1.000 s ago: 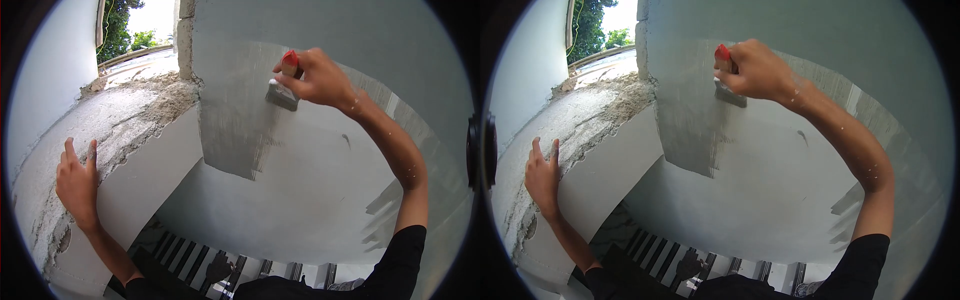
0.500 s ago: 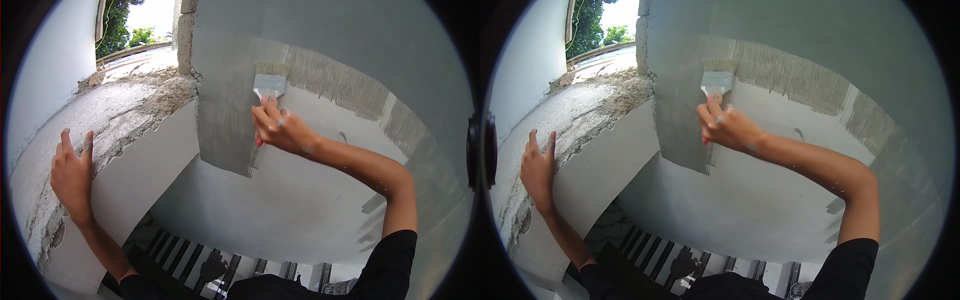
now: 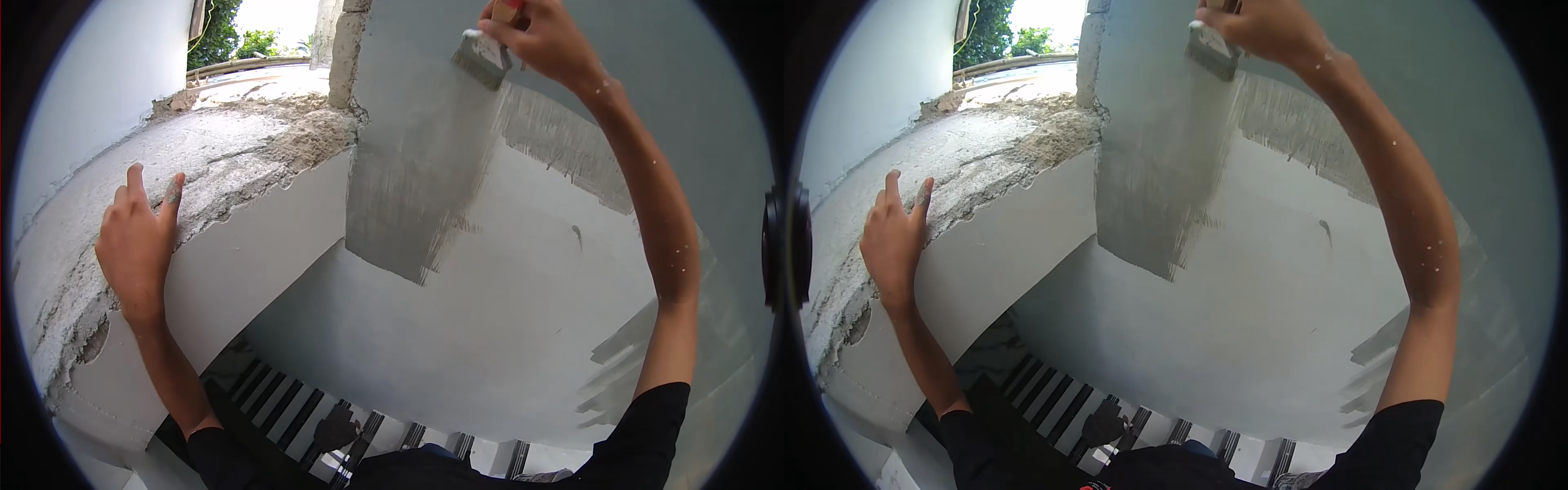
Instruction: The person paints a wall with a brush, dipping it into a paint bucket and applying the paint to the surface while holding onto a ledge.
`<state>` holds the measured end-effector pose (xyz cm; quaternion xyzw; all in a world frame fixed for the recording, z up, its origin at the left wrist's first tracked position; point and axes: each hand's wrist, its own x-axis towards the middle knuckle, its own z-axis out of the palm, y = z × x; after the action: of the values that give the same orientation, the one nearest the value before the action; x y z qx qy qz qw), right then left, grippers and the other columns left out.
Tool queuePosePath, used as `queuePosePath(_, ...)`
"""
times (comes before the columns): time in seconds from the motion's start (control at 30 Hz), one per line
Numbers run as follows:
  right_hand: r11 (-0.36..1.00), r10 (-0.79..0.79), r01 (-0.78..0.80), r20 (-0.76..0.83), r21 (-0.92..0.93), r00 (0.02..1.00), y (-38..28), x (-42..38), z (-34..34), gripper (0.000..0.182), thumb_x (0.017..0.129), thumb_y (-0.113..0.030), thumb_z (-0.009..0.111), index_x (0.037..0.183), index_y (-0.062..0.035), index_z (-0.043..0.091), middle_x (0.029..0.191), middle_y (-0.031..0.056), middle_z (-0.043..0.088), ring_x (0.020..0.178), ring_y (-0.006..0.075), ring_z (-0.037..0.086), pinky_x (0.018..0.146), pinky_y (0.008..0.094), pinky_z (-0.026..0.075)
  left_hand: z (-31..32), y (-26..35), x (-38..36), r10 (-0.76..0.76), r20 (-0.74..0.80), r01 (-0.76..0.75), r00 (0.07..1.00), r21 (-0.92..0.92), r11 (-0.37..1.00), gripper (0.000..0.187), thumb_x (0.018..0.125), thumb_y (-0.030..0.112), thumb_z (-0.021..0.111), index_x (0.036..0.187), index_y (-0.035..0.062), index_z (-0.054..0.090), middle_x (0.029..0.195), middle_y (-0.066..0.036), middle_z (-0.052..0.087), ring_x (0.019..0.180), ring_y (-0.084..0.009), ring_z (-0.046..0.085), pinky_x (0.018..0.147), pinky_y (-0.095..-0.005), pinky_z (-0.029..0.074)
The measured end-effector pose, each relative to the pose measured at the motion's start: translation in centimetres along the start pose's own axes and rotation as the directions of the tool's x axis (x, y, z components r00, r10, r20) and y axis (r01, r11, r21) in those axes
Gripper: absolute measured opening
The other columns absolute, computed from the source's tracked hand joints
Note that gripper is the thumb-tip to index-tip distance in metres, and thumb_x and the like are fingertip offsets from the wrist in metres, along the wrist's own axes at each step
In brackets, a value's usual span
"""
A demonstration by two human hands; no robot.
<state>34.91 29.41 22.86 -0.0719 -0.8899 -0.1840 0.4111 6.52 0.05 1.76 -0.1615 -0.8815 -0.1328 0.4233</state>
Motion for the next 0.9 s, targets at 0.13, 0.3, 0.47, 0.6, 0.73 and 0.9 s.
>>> queuePosePath(0.13,0.945,-0.195,0.127,-0.206,-0.301,0.959,-3.1,4.8,-4.4,0.011,0.088,-0.007,0.067,0.086,0.0008,0.073,0.082,0.016,0.071,0.068,0.0281,0.067,0.062,0.0401,0.052,0.1,0.0,0.0,-0.001,-0.018,0.001,1.0,-0.001,1.0,0.076,0.096,0.071,0.042,0.137,0.0098,0.057,0.106,-0.014,0.072,0.095,-0.0294,0.072,0.078,-0.0428,0.059)
queuePosePath(0.3,0.659,-0.464,0.354,0.012,-0.664,0.886,-1.5,-1.9,6.3,0.019,0.087,-0.021,0.073,0.08,-0.0034,0.072,0.078,0.0077,0.065,0.07,0.0174,0.066,0.06,0.0292,0.055,-0.1,0.2,-0.2,-0.009,0.003,0.009,1.0,0.003,1.0,0.076,0.096,0.072,0.042,0.137,0.0104,0.057,0.105,-0.012,0.072,0.095,-0.028,0.073,0.078,-0.0421,0.059)
queuePosePath(0.47,0.627,-0.473,0.565,0.315,-0.536,0.823,-7.5,-18.2,17.2,0.031,0.086,-0.035,0.071,0.085,-0.0042,0.072,0.086,0.0066,0.057,0.093,0.0225,0.065,0.053,0.0249,0.054,0.3,-0.3,0.0,0.014,-0.021,-0.014,1.0,-0.011,1.0,0.075,0.096,0.071,0.043,0.137,0.0104,0.057,0.102,-0.012,0.072,0.094,-0.0265,0.073,0.076,-0.0413,0.06)
queuePosePath(0.6,0.954,-0.213,0.276,0.376,-0.12,0.902,-10.8,-19.8,18.4,0.018,0.087,-0.02,0.068,0.09,-0.0023,0.068,0.087,0.0109,0.062,0.077,0.026,0.065,0.054,0.0351,0.053,-0.3,-0.1,-0.1,0.009,-0.016,-0.01,1.0,-0.039,0.999,0.07,0.096,0.067,0.048,0.134,0.0091,0.059,0.097,-0.012,0.072,0.092,-0.0254,0.073,0.073,-0.0395,0.06)
queuePosePath(0.73,0.994,-0.004,-0.037,0.372,0.102,0.928,-6.7,-14.5,17.7,0.016,0.085,-0.017,0.068,0.08,-0.0023,0.066,0.068,0.0132,0.062,0.059,0.031,0.059,0.054,0.0412,0.046,-0.5,0.1,-0.2,0.016,-0.015,-0.017,1.0,-0.051,0.999,0.067,0.096,0.065,0.05,0.131,0.009,0.059,0.096,-0.012,0.072,0.09,-0.0255,0.073,0.072,-0.0392,0.06)
queuePosePath(0.9,0.995,-0.012,0.003,0.087,0.1,0.996,-2.5,-3.6,9.8,0.026,0.081,-0.024,0.07,0.077,0.0021,0.065,0.061,0.0198,0.06,0.053,0.0361,0.056,0.057,0.0433,0.045,-0.3,0.0,-0.3,0.002,-0.022,-0.003,1.0,-0.049,0.999,0.067,0.096,0.066,0.05,0.13,0.0094,0.06,0.095,-0.012,0.072,0.091,-0.0263,0.073,0.072,-0.0397,0.06)
